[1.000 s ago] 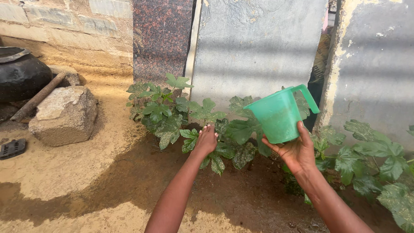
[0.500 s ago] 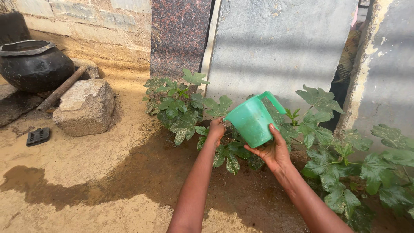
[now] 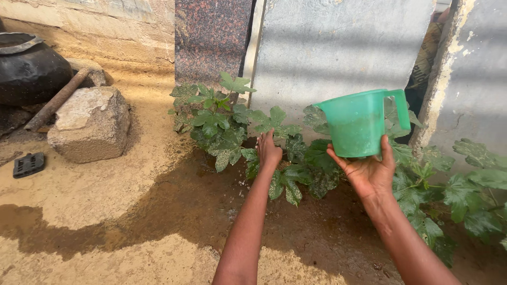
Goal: The person waters several plants using a small green pitcher filled with water from a white bucket, then picks small pieces of debris or pests off the leaves by hand.
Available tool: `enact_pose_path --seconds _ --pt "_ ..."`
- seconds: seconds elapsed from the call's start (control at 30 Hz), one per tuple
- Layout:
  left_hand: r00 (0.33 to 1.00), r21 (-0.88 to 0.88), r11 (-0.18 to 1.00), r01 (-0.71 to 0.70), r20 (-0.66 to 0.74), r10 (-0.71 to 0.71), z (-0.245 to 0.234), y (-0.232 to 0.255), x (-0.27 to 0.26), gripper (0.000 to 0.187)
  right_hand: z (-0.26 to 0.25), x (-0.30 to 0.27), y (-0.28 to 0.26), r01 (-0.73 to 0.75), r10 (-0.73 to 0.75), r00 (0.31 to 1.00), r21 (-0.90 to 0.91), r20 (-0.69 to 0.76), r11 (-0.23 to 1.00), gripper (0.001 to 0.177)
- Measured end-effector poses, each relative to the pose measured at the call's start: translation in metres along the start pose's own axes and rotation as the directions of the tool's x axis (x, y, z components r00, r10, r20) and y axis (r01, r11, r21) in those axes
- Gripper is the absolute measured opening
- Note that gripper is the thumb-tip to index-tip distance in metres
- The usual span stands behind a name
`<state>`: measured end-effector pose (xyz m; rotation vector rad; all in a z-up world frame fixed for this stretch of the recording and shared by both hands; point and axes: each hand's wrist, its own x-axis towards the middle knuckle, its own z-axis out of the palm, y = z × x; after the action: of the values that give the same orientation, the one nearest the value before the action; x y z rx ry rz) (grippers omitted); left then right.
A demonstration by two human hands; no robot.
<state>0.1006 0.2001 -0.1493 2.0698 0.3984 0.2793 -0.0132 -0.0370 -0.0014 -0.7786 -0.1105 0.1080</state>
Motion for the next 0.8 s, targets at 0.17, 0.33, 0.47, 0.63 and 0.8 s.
enact_pose_path --seconds 0.17,0.33,0.47,0.63,0.8 --pt "0.987 -0.076 0.996 -0.046 -0.158 0.033 0.045 0.04 -0.024 0.062 0.021 -0.019 -0.064 0.152 -0.155 0.988 -0.158 -0.008 0.976 0.112" --pt "0.906 -0.12 0.956 -0.269 -0.369 0.208 0.066 0.088 -0.065 0.044 0.023 -0.045 -0.127 0.33 -0.346 0.938 -0.386 0.029 0.861 0.112" --pt "0.842 -0.005 0.889 -0.457 -0.324 0.431 0.067 0.115 -0.095 0.039 0.001 -0.064 -0.166 0.388 -0.44 0.897 -0.417 -0.032 0.822 0.112" --pt "0.747 0.118 0.782 -0.612 -0.24 0.62 0.081 0.142 -0.124 0.038 -0.039 -0.078 -0.202 0.381 -0.475 0.863 -0.393 -0.176 0.837 0.107" --pt "0.667 0.195 0.672 -0.714 -0.101 0.738 0.103 0.154 -0.154 0.037 -0.076 -0.093 -0.24 0.348 -0.482 0.839 -0.432 -0.252 0.832 0.098"
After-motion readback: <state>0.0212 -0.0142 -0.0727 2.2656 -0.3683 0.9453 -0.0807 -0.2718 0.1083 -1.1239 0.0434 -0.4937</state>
